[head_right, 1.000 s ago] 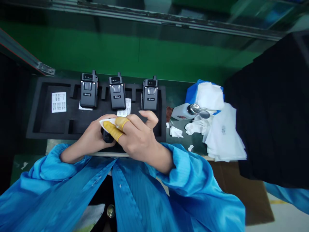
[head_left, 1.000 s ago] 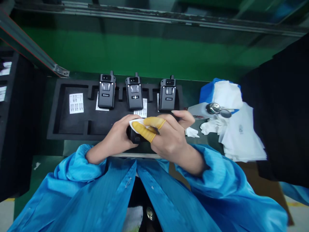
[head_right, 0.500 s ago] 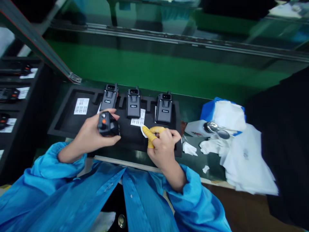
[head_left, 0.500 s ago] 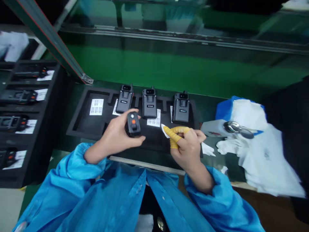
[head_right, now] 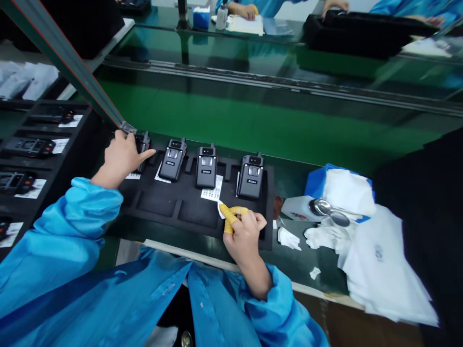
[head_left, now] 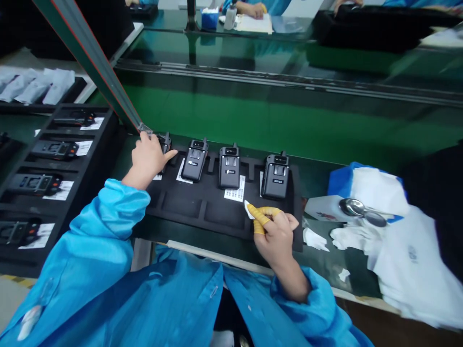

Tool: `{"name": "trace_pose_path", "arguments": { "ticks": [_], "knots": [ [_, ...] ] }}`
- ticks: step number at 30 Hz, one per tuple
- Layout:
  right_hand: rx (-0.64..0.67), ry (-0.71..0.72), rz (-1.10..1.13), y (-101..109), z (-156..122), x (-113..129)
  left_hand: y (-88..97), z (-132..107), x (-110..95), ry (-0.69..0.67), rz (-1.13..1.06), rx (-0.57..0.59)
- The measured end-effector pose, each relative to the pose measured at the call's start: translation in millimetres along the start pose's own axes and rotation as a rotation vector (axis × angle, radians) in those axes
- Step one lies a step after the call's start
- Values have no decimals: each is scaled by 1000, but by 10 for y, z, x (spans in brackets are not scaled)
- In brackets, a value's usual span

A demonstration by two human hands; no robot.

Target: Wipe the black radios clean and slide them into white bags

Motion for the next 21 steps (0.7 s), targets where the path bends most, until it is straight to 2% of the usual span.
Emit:
{"name": "trace_pose_path", "arguments": {
  "ticks": [2, 3, 5, 7, 10, 14, 17, 21],
  "knots": [
    [-4, -14, 4, -9, -16, -5, -23, -139, -217, -132, -37, -75],
    [-7, -18, 6, -9, -22, -7, -64, -197, -346, -196, -68, -77],
    [-16, -20, 5, -1, -31, -11, -204, -247, -581, -260, -125, -3],
    [-19, -11, 0, 7, -35, -9, -330, -213, -716, -221, -149, 70],
    [-32, 26, -20, 23, -44, 15, -418, -95, -726, -156, -188, 160],
    [-43, 50, -29, 47, -37, 28, -352, -93, -565, -234, -378, 184],
    [-26, 20, 39, 105, 72, 7, -269, -304, -494, -375, -591, 128],
    [-46, 6, 191, 296, 385, 105, -255, -718, -572, -579, -774, 127]
  ]
}}
Point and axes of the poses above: each hand's wrist, its own z-axis towards the middle knuckle, its own y-axis out of the back of the hand, x = y × z, the point moved 7 cm from there along z, towards the middle knuckle, and after that the axes turned 15 degrees about x, right-handed, at the moved point
